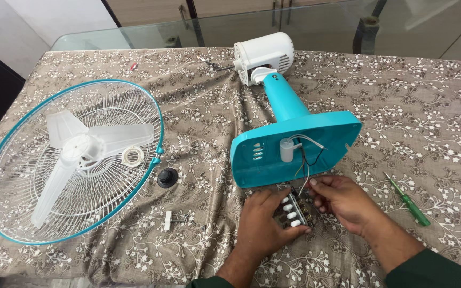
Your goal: The person works on the internal wiring of a disassembled electric fan. They connect wires to a small switch module inside the fan base and secure it with a screwdriver. The fan blade and cage remain detached on the table.
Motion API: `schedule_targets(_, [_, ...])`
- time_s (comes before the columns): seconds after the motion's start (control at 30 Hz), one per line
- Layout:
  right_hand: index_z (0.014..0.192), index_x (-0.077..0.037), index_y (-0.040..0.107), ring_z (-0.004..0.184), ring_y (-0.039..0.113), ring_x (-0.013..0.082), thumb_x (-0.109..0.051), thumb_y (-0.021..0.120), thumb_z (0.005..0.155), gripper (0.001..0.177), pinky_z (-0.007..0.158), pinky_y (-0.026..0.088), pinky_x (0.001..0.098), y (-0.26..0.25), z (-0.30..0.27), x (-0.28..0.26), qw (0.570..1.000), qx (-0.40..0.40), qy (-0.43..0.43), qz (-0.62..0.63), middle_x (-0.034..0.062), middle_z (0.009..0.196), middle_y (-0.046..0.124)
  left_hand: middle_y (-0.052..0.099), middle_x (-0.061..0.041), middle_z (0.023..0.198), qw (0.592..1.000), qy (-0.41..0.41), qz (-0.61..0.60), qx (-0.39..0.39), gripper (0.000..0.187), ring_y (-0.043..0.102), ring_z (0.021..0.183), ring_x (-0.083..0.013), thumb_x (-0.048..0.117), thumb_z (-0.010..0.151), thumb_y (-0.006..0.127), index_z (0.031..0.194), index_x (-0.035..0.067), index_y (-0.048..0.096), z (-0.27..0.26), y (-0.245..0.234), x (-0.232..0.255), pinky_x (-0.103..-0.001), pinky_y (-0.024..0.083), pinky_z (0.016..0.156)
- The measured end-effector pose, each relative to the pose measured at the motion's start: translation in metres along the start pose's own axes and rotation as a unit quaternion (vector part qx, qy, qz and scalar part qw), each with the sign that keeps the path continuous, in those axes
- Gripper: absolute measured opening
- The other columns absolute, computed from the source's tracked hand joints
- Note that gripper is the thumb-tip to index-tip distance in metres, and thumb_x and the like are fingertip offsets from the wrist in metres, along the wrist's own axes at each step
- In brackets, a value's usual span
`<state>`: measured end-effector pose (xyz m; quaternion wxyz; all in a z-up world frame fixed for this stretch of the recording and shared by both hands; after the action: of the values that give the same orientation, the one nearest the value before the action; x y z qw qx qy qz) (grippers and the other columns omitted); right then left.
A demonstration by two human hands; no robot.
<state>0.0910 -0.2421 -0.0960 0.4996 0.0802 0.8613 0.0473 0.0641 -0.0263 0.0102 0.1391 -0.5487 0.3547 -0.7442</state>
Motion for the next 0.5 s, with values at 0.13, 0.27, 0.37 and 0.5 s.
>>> schedule_targets(0.13, [0.103,0.003,0.072,0.064,0.055,0.0138,-0.014,0.069,0.095,0.019,0.059,0.047,0.0286,-0.001,-0.002,0.000,1.000,-0.021,-0.012,-0.004,0.0055,0.078,0.064,0.068,-0.011,0.120,0.997,0.048,-0.016,0.061,0.089,0.061,0.114,-0.0318,0.046,0.057,0.097,0.132,0.009,0.067,-0.001,-0.003,0.000,-0.045,0.047,0.098])
schedule_targets(0.27, [0.102,0.000,0.070,0.069,0.062,0.0161,-0.009,0.071,0.089,0.017,0.063,0.051,0.0292,-0.002,-0.003,0.000,1.000,-0.026,0.006,0.009,0.0068,0.082,0.070,0.066,-0.012,0.126,0.993,0.061,-0.019,0.097,0.091,0.060,0.117,-0.0336,0.044,0.057,0.099,0.133,0.006,0.066,-0.002,-0.004,-0.002,-0.046,0.047,0.100])
schedule_targets(0.37, [0.102,-0.001,0.070,0.072,0.067,0.0180,-0.011,0.070,0.087,0.017,0.063,0.053,0.0306,0.001,-0.002,0.001,0.997,-0.051,0.011,0.064,0.0084,0.085,0.073,0.065,-0.012,0.127,0.995,0.037,-0.022,0.088,0.091,0.060,0.117,-0.0337,0.043,0.057,0.098,0.134,0.006,0.066,-0.002,-0.002,-0.006,-0.045,0.047,0.100])
schedule_targets(0.5, [0.103,0.002,0.073,0.074,0.066,0.0172,-0.011,0.074,0.089,0.020,0.066,0.052,0.0309,0.006,0.006,0.011,0.993,-0.072,0.014,0.090,0.0096,0.087,0.072,0.064,-0.013,0.128,0.993,0.050,-0.015,0.106,0.090,0.060,0.118,-0.0348,0.042,0.057,0.099,0.132,0.006,0.066,-0.001,-0.004,-0.004,-0.045,0.047,0.100])
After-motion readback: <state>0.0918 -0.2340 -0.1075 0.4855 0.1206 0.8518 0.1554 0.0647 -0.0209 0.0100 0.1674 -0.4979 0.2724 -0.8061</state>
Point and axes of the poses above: each hand's wrist, its own z-axis towards the middle knuckle, its own y-axis out of the palm, x = y × z, the point moved 7 cm from there along z, towards the middle knuckle
